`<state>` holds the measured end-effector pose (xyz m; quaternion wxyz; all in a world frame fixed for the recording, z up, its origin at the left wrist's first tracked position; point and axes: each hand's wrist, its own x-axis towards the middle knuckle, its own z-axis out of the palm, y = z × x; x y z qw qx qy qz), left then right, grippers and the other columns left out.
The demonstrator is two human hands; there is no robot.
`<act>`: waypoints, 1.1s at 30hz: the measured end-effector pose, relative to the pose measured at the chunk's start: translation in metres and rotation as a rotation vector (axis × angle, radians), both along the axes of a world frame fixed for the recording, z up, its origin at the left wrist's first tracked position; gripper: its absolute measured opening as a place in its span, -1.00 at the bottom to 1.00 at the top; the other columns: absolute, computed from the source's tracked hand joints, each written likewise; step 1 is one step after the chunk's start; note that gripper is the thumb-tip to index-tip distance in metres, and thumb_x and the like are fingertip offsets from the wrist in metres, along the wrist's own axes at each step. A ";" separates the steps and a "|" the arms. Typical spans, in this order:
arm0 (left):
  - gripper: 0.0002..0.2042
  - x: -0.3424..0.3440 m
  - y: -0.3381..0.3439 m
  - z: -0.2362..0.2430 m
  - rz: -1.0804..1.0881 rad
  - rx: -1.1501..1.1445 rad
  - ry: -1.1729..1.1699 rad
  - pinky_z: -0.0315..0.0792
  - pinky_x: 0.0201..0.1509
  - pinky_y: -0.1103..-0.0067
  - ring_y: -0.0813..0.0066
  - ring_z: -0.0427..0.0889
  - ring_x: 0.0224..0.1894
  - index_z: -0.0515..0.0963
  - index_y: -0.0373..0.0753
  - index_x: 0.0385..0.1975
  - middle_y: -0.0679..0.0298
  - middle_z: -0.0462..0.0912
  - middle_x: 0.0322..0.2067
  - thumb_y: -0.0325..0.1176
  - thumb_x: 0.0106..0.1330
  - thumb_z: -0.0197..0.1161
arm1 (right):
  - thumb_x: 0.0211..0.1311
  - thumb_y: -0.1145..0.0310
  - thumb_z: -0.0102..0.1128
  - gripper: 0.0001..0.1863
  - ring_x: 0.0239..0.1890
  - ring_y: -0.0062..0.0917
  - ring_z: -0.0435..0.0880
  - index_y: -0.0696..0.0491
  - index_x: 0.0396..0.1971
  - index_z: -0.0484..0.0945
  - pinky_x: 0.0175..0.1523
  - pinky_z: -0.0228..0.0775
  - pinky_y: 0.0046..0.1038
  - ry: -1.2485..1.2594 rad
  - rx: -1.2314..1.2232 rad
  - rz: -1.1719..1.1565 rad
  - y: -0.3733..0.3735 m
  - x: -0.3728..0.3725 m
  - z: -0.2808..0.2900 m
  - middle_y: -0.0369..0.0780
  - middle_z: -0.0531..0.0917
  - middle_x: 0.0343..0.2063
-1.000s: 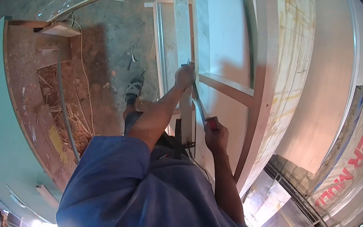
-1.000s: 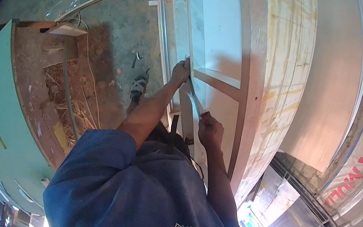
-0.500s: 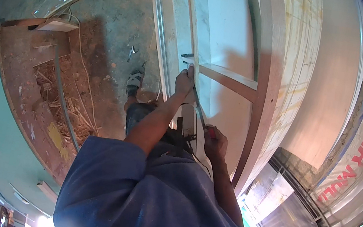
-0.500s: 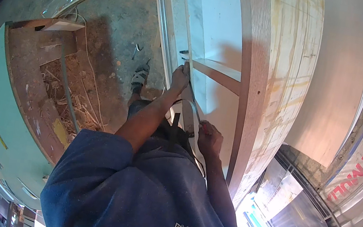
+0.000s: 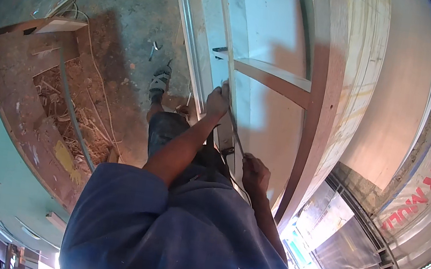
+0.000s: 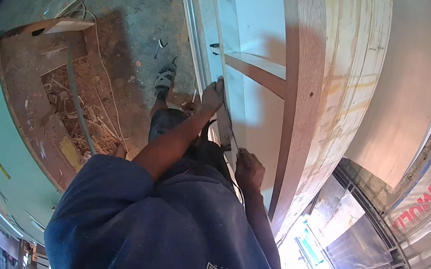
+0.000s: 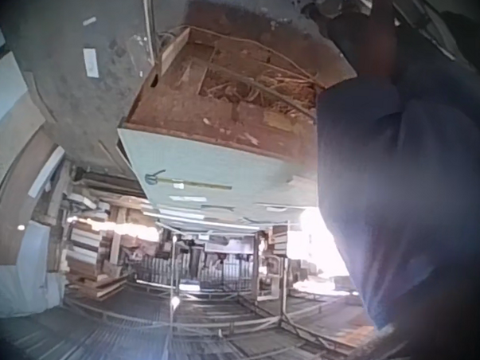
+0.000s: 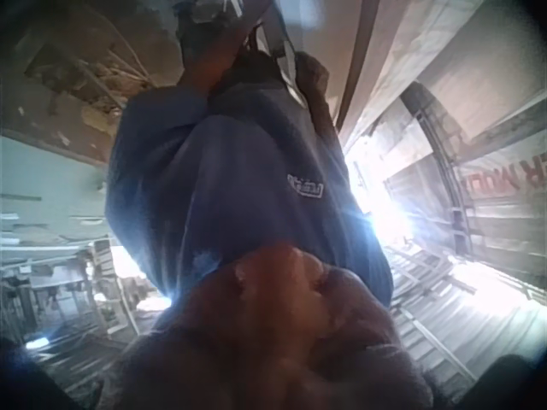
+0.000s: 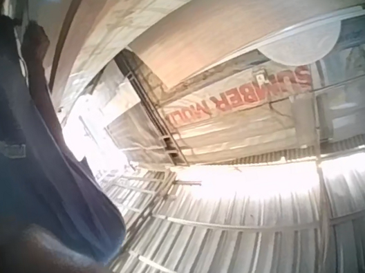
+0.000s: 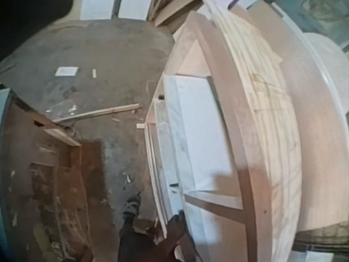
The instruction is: The person builds a wooden cabinet by marking measurements on the frame with a pencil and square, and subsequently sanding the wooden surfaces.
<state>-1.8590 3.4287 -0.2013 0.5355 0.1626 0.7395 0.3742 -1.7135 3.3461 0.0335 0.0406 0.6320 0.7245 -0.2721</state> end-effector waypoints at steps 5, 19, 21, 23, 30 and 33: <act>-0.33 0.003 0.002 -0.008 0.000 -0.047 0.006 0.48 -0.04 0.07 -0.35 0.63 -0.14 0.60 -0.43 -0.29 -0.30 0.65 -0.34 0.17 0.53 -0.16 | 0.28 0.40 0.27 -0.82 -0.28 -0.16 0.77 0.08 -0.15 0.69 -0.18 0.61 -0.24 0.093 0.006 -0.032 -0.002 0.007 -0.020 -0.05 0.74 -0.31; -0.40 0.054 -0.042 -0.018 0.001 0.059 0.124 0.49 -0.22 0.02 -0.34 0.65 -0.34 0.59 -0.41 -0.38 -0.27 0.63 -0.48 0.10 0.53 -0.10 | 0.24 0.47 0.29 -0.80 -0.27 -0.13 0.77 0.06 -0.13 0.71 -0.17 0.61 -0.26 0.011 -0.010 -0.038 -0.042 0.045 -0.012 -0.04 0.75 -0.31; -0.39 0.048 -0.042 -0.044 -0.007 0.091 0.195 0.50 -0.21 0.02 -0.34 0.65 -0.33 0.59 -0.42 -0.37 -0.27 0.64 -0.46 0.09 0.54 -0.11 | 0.25 0.46 0.28 -0.80 -0.27 -0.12 0.77 0.06 -0.13 0.71 -0.17 0.61 -0.26 0.013 -0.006 -0.024 -0.037 0.035 -0.032 -0.04 0.75 -0.30; -0.38 0.044 -0.047 -0.059 -0.066 0.064 0.208 0.52 -0.15 0.01 -0.34 0.66 -0.29 0.60 -0.45 -0.35 -0.29 0.66 -0.41 0.07 0.54 -0.14 | 0.26 0.45 0.28 -0.80 -0.24 -0.14 0.78 0.06 -0.13 0.71 -0.15 0.62 -0.28 0.031 -0.046 -0.069 -0.040 0.038 -0.044 -0.04 0.76 -0.28; -0.37 0.074 -0.070 -0.017 -0.165 -0.026 0.063 0.51 -0.07 0.02 -0.33 0.67 -0.21 0.62 -0.43 -0.34 -0.30 0.67 -0.37 0.11 0.54 -0.15 | 0.27 0.44 0.29 -0.81 -0.20 -0.21 0.79 0.09 -0.14 0.71 -0.10 0.63 -0.30 0.028 -0.015 -0.109 -0.081 0.076 -0.017 -0.05 0.77 -0.22; -0.32 0.080 -0.067 -0.020 -0.102 0.021 0.109 0.52 -0.07 0.05 -0.31 0.67 -0.20 0.62 -0.44 -0.35 -0.29 0.67 -0.37 0.15 0.54 -0.18 | 0.26 0.45 0.28 -0.82 -0.22 -0.17 0.78 0.10 -0.16 0.71 -0.12 0.62 -0.29 0.056 0.030 -0.130 -0.087 0.080 -0.031 -0.04 0.76 -0.25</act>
